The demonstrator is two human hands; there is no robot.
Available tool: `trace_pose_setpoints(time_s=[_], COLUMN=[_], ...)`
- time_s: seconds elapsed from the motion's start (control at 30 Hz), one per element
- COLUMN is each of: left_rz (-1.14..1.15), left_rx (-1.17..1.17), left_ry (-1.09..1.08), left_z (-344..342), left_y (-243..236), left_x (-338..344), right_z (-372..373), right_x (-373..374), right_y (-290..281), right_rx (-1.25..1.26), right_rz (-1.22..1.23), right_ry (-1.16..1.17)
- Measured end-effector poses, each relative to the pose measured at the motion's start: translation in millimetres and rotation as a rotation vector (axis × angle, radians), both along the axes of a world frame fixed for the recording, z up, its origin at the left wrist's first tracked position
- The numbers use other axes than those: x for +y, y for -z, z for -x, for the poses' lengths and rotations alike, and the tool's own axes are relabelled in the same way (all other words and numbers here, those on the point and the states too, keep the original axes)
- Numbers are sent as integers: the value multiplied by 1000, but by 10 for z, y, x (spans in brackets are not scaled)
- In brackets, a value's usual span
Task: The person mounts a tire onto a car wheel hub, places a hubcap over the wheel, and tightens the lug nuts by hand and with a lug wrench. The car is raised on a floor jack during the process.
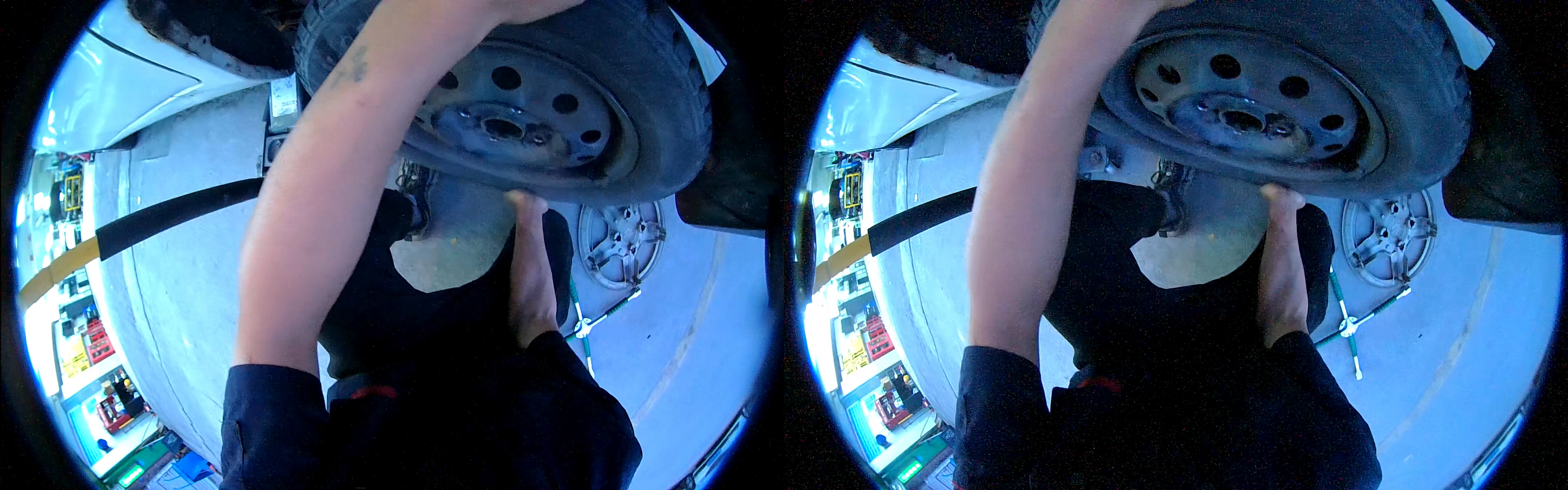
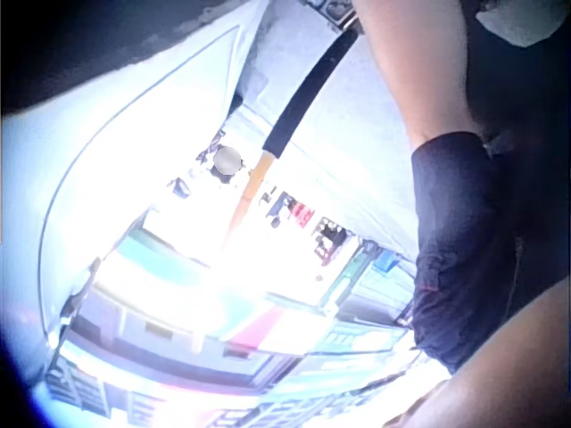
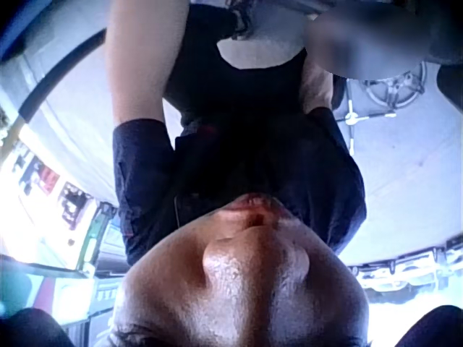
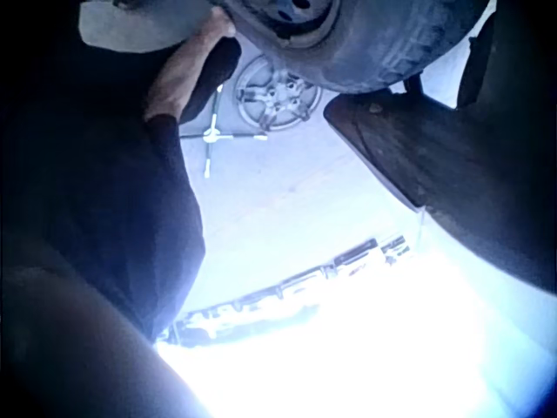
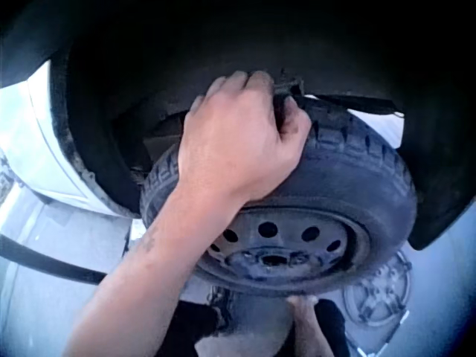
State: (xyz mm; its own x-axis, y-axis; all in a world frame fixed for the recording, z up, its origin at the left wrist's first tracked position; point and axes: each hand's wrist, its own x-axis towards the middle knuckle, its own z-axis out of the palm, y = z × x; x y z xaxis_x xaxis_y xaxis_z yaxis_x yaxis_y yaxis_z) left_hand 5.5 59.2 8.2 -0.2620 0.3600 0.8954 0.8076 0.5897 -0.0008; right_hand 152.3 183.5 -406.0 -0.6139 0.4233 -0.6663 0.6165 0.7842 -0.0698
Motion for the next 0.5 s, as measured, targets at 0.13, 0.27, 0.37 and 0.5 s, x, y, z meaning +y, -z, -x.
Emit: trace_pose_setpoints(time_s=[0.13,0.27,0.37,0.5], left_rz=[-4,-97,-186,-206], left_rx=[9,-139,-185,-106], left_ry=[-81,-41,-8,21], left_z=[82,137,115,148], left_y=[-8,89,188,284], left_x=[-95,-311,-500,-562], right_z=[-64,-91,-45,-19], right_x=[-55,197,469,624], right_y=[-204,-510,-663,-644], right_rx=[26,-25,-25,7], right_rz=[-3,-69,-108,-73], right_ry=[-10,46,117,194])
